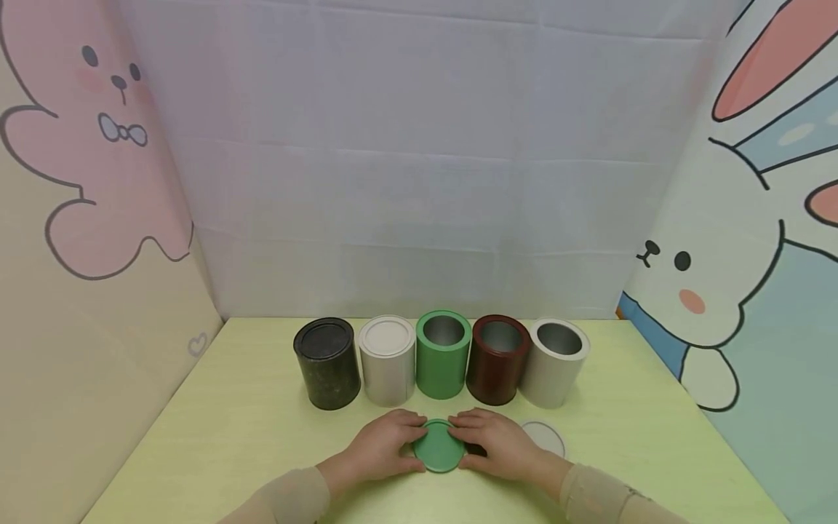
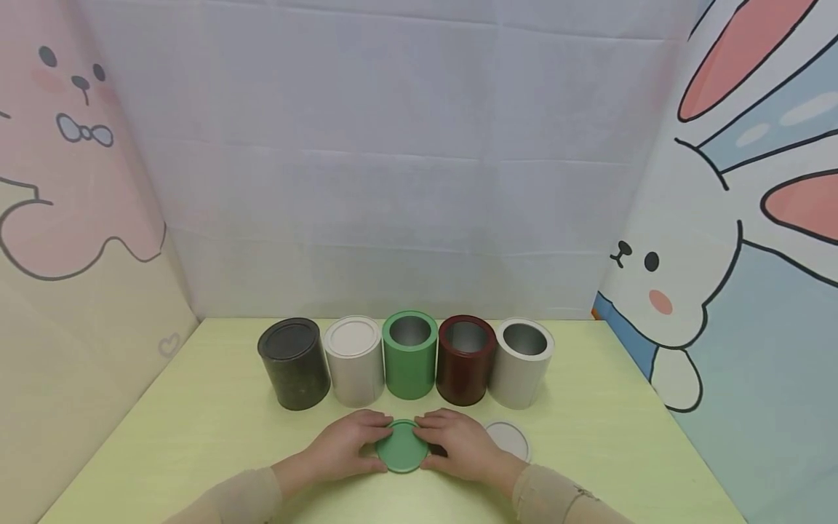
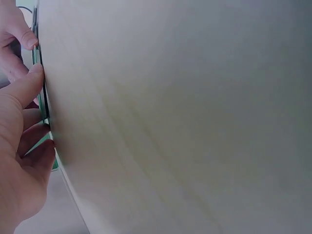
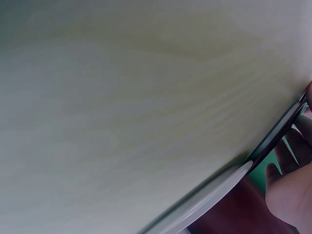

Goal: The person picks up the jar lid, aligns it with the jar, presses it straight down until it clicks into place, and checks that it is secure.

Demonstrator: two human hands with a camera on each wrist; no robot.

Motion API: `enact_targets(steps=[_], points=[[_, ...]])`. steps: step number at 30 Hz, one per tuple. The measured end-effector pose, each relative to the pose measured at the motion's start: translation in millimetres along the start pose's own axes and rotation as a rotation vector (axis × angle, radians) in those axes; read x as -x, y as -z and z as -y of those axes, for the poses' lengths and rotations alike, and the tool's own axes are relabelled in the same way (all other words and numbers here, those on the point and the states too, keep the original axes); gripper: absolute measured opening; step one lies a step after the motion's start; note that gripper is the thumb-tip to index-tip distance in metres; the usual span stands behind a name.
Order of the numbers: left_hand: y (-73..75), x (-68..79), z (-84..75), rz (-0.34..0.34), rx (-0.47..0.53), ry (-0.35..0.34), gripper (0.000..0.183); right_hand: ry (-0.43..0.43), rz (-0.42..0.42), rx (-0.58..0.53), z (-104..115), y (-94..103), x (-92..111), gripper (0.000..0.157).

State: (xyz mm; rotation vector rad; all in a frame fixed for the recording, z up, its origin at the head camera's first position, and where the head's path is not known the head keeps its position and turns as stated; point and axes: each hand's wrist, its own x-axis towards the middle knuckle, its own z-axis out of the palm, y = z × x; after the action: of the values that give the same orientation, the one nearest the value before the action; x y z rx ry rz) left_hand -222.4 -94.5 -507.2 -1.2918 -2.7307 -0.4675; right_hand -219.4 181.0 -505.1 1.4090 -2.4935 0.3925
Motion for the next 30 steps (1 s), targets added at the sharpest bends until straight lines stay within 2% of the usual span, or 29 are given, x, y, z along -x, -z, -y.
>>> enact_targets(steps=[5, 9, 15, 20, 23, 28, 30], points=[[2.3, -0.8, 1.5, 0.011, 0.056, 0.013, 0.055, -0.007, -0.010, -0.034, 0, 3.1, 0, 0.050], [5.4, -2.2, 1.7, -0.005, 0.117, 0.018, 0.055, -0.020, -0.018, -0.109, -2, 9.3, 3, 0.050], [10.6, -7.7, -1.1, -0.063, 0.165, 0.024, 0.055, -0.033, -0.066, -0.202, -5, 21.0, 3, 0.051], [17.4, -9.1, -5.0, -0.109, 0.246, 0.048, 0.056, -0.026, -0.124, -0.207, -6, 27.5, 2, 0.051], [20.9, -9.3, -6.1, -0.148, 0.289, 0.037, 0.056, -0.035, -0.140, -0.208, -6, 30.1, 1, 0.052], [24.4, -10.4, -6.2, -0.216, 0.378, 0.043, 0.056, -0.080, -0.173, -0.223, -7, 32.1, 0, 0.051], [25.4, -11.4, -6.2, -0.234, 0.407, 0.071, 0.056, -0.103, -0.194, -0.233, -7, 32.7, -1, 0.050]])
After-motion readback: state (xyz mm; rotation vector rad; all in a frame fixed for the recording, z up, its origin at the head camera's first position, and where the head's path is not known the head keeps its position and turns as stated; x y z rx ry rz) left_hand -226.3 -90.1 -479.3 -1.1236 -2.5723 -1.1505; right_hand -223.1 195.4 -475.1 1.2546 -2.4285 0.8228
